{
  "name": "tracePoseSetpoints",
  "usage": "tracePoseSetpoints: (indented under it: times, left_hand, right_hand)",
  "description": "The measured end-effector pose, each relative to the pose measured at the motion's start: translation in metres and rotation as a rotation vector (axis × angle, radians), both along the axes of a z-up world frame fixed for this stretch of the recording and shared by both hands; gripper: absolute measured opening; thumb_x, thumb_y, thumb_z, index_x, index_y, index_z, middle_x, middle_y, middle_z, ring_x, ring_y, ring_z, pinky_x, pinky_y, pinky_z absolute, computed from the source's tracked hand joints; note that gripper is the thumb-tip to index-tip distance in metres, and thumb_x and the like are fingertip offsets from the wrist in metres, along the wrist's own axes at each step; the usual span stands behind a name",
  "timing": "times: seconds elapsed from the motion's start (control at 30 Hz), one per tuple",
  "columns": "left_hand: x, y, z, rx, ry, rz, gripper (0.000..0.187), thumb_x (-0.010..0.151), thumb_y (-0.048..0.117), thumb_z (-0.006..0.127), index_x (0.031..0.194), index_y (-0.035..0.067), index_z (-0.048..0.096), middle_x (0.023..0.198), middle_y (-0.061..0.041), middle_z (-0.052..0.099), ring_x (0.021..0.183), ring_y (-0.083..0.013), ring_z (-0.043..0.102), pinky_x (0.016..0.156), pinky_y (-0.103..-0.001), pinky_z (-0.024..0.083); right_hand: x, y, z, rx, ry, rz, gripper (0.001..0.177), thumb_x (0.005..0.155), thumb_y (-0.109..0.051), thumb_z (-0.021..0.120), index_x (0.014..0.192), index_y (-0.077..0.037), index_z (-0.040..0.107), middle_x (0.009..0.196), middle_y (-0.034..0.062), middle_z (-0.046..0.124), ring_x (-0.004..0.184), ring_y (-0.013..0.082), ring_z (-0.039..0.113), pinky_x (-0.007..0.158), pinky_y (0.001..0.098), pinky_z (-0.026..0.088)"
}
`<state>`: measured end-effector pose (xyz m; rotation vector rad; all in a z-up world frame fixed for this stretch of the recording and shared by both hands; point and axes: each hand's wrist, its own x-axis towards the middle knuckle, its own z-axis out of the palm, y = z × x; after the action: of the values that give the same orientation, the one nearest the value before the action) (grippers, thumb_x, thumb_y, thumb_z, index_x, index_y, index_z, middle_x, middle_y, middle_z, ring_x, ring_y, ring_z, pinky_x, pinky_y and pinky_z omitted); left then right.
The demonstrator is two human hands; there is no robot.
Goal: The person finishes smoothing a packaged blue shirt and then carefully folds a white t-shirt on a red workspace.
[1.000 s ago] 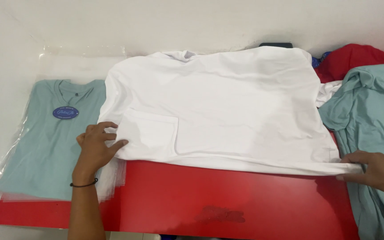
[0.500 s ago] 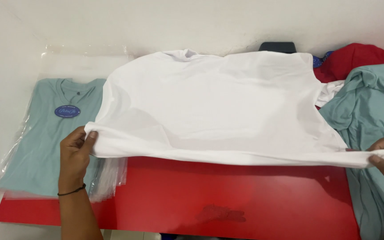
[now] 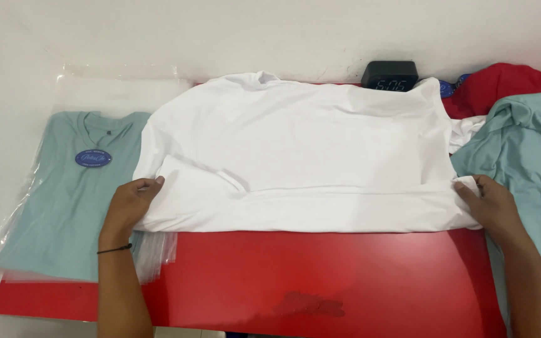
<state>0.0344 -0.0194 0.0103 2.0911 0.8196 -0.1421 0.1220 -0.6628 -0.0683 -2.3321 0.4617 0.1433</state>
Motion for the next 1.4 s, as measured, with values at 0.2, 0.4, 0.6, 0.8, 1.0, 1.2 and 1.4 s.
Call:
tracePoseSetpoints:
  times: [0.2,0.4,0.6,0.8,1.0,1.2,1.4]
  left_hand:
    - [0.003,0.029,-0.04,-0.092,-0.406,0.012,0.023,0.103,0.025,0.063,0.12,0.015,0.075,0.064,0.009,0.037,0.062,-0.0063,0.033,0.063,-0.021,0.031]
    - [0.003,0.027,-0.034,-0.041,-0.555,0.051,0.017,0.11,0.023,0.055,0.111,0.012,0.069,0.061,0.006,0.045,0.054,-0.0043,0.033,0.05,-0.023,0.025]
    - [0.004,0.034,-0.049,0.195,-0.193,-0.091,0.027,0.101,0.035,0.063,0.101,0.01,0.071,0.052,0.0,0.041,0.052,-0.0125,0.033,0.053,-0.03,0.031]
    - [0.011,0.037,-0.052,0.416,0.085,-0.135,0.037,0.088,0.043,0.074,0.117,0.02,0.067,0.091,-0.002,0.072,0.094,-0.0245,0.067,0.07,-0.044,0.052]
    - [0.033,0.003,-0.021,0.379,0.101,-0.068,0.069,0.09,0.064,0.063,0.127,0.005,0.062,0.104,-0.011,0.073,0.1,-0.032,0.069,0.078,-0.047,0.055]
    - [0.062,0.02,-0.057,0.535,0.188,-0.128,0.055,0.095,0.069,0.056,0.097,0.014,0.058,0.09,-0.004,0.067,0.082,-0.0292,0.064,0.066,-0.043,0.047]
    - [0.065,0.038,-0.083,0.497,-0.157,-0.248,0.023,0.097,0.034,0.069,0.1,0.011,0.07,0.09,-0.004,0.065,0.089,-0.0224,0.061,0.061,-0.041,0.05]
  right_hand:
    - [-0.005,-0.021,-0.007,0.059,-0.289,0.06,0.023,0.115,-0.025,0.061,0.108,-0.004,0.066,0.093,0.0027,0.058,0.084,0.0167,0.05,0.074,0.0338,0.039]
    - [0.008,-0.025,-0.014,-0.11,-0.356,0.058,0.033,0.118,-0.029,0.055,0.124,0.002,0.065,0.108,0.0136,0.065,0.092,0.0281,0.057,0.075,0.0439,0.043]
    - [0.0,0.022,0.023,-0.091,-0.01,0.0,0.055,0.101,-0.036,0.06,0.142,0.001,0.057,0.138,0.0204,0.061,0.122,0.0368,0.056,0.097,0.048,0.044]
    - [-0.017,0.04,0.046,-0.017,-0.074,-0.078,0.057,0.098,-0.03,0.066,0.148,-0.009,0.046,0.133,0.0284,0.057,0.125,0.039,0.053,0.095,0.0504,0.044]
    - [-0.011,0.011,0.007,-0.044,-0.181,0.052,0.041,0.101,-0.022,0.064,0.141,-0.017,0.058,0.116,0.0203,0.069,0.105,0.0342,0.064,0.084,0.0443,0.049]
    - [-0.002,-0.009,-0.025,-0.286,-0.284,0.168,0.033,0.1,-0.022,0.064,0.132,-0.016,0.069,0.123,0.0159,0.071,0.118,0.031,0.063,0.094,0.0436,0.048]
    - [0.001,0.011,-0.036,-1.233,-0.768,0.185,0.049,0.094,-0.051,0.077,0.133,-0.021,0.077,0.139,-0.0006,0.07,0.119,0.0226,0.06,0.087,0.038,0.044]
